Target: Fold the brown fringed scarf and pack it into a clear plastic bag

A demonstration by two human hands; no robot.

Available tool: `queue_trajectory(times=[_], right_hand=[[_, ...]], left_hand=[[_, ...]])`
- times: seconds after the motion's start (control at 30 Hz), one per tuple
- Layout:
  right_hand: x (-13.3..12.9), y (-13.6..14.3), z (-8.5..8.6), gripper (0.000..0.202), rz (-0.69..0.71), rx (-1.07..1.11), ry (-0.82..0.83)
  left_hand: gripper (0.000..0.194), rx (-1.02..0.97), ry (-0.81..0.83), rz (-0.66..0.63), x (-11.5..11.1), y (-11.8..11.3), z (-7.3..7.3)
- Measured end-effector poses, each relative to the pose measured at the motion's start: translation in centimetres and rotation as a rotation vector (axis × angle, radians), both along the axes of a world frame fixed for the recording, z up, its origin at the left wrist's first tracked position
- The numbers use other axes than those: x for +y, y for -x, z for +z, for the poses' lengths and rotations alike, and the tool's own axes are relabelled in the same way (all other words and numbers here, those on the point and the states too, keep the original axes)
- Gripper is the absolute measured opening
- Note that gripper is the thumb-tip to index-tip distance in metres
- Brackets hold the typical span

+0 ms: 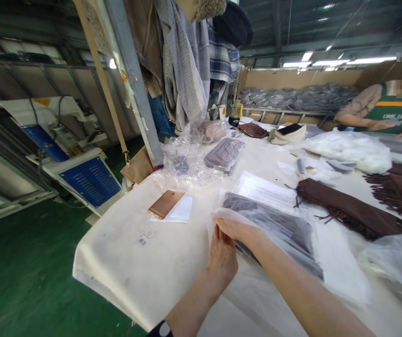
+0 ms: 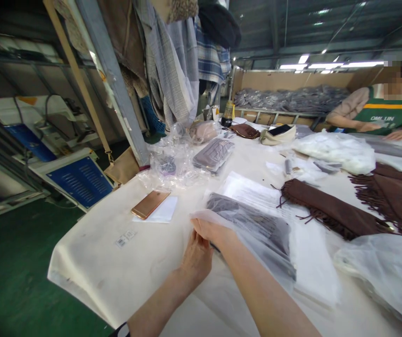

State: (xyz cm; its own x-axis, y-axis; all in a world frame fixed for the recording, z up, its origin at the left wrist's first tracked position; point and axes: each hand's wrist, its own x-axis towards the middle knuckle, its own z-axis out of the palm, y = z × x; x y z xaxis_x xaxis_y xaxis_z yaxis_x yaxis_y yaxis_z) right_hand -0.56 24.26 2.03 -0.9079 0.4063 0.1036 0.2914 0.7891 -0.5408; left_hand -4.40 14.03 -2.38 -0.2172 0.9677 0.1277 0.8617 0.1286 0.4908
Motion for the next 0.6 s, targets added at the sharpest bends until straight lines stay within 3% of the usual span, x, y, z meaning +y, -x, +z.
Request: queue_trajectory(times=[0.3, 0.47, 0.6], right_hand=[[1.0, -0.9, -0.8, 0.046, 0.116, -0.136, -0.090], [1.1, -1.6, -0.8, 0.038, 0.104, -0.130, -0.171], [1.1, -1.6, -1.4, 0.023, 0.085, -0.101, -0.239]], left_hand=[[0.060, -0.083, 0.021, 0.014, -0.5, 0.5, 1.5], [0.055, -0.213, 0.000, 0.051, -1.0, 0.8, 2.3], [0.046, -0.342, -0.014, 0.258, -0.7, 1.4, 2.2]])
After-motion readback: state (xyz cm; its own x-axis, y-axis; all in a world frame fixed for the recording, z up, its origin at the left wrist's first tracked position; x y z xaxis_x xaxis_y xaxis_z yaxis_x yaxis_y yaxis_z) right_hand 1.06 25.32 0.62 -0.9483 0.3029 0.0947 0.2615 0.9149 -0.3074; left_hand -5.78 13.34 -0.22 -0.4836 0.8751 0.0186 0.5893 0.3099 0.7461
